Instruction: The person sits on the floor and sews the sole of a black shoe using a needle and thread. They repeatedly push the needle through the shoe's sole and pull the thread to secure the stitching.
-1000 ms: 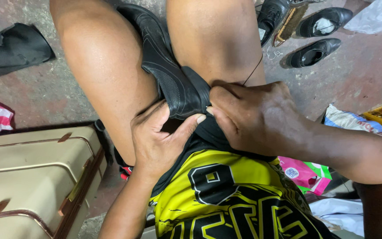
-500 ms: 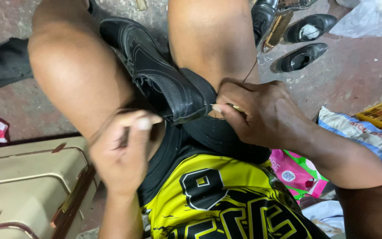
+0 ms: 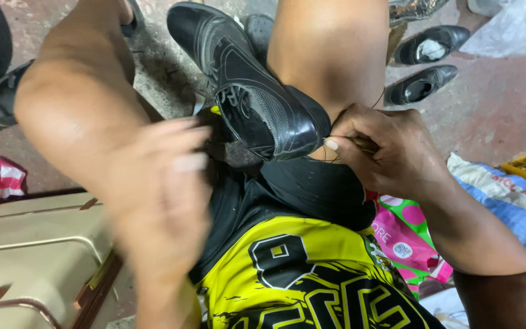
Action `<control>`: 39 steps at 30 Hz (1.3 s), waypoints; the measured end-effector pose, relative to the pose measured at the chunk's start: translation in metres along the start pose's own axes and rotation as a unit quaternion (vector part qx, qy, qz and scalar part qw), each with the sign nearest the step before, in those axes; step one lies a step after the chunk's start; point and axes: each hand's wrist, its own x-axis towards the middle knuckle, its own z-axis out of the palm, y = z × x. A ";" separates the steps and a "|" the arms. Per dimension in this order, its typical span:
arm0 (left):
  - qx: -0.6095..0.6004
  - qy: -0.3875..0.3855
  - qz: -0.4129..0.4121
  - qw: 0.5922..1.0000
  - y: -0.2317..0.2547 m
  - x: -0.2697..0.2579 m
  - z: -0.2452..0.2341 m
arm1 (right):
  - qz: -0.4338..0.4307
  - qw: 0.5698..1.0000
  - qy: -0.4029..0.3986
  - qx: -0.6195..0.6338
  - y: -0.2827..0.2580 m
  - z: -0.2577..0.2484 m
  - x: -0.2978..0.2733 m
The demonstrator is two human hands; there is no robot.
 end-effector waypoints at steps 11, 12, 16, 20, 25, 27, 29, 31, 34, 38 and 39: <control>-0.256 -0.237 0.010 0.937 -0.033 0.019 0.042 | -0.017 1.000 0.001 -0.001 -0.006 0.005 0.005; -0.260 -0.221 -0.008 0.940 -0.037 0.010 0.042 | -0.012 1.000 -0.004 0.002 -0.007 0.005 0.006; -0.674 -0.063 -0.244 0.695 -0.051 -0.012 0.036 | -0.054 0.998 0.001 0.023 -0.008 0.005 0.010; -0.493 -0.072 -0.252 0.830 -0.045 -0.013 0.047 | -0.053 0.998 -0.020 0.037 -0.014 0.005 0.014; -0.345 -0.180 -0.205 0.898 -0.031 -0.005 0.054 | -0.004 0.995 -0.093 0.018 -0.015 0.004 0.017; -0.387 -0.183 -0.145 0.892 -0.033 -0.003 0.058 | -0.055 0.994 -0.096 0.011 -0.012 0.005 0.016; -0.413 -0.204 -0.173 0.871 -0.040 -0.006 0.059 | -0.062 0.994 -0.093 -0.005 -0.013 0.007 0.014; -0.407 -0.217 -0.190 0.867 -0.049 -0.007 0.059 | -0.074 0.993 -0.088 -0.020 -0.015 0.008 0.015; -0.377 -0.236 -0.204 0.872 -0.056 -0.010 0.058 | -0.083 0.993 -0.077 -0.036 -0.019 0.008 0.013; -0.425 -0.244 -0.218 0.844 -0.057 -0.009 0.061 | -0.093 0.992 -0.074 -0.048 -0.023 0.008 0.014; -0.439 -0.243 -0.221 0.836 -0.057 -0.008 0.062 | -0.094 0.992 -0.075 -0.046 -0.024 0.009 0.014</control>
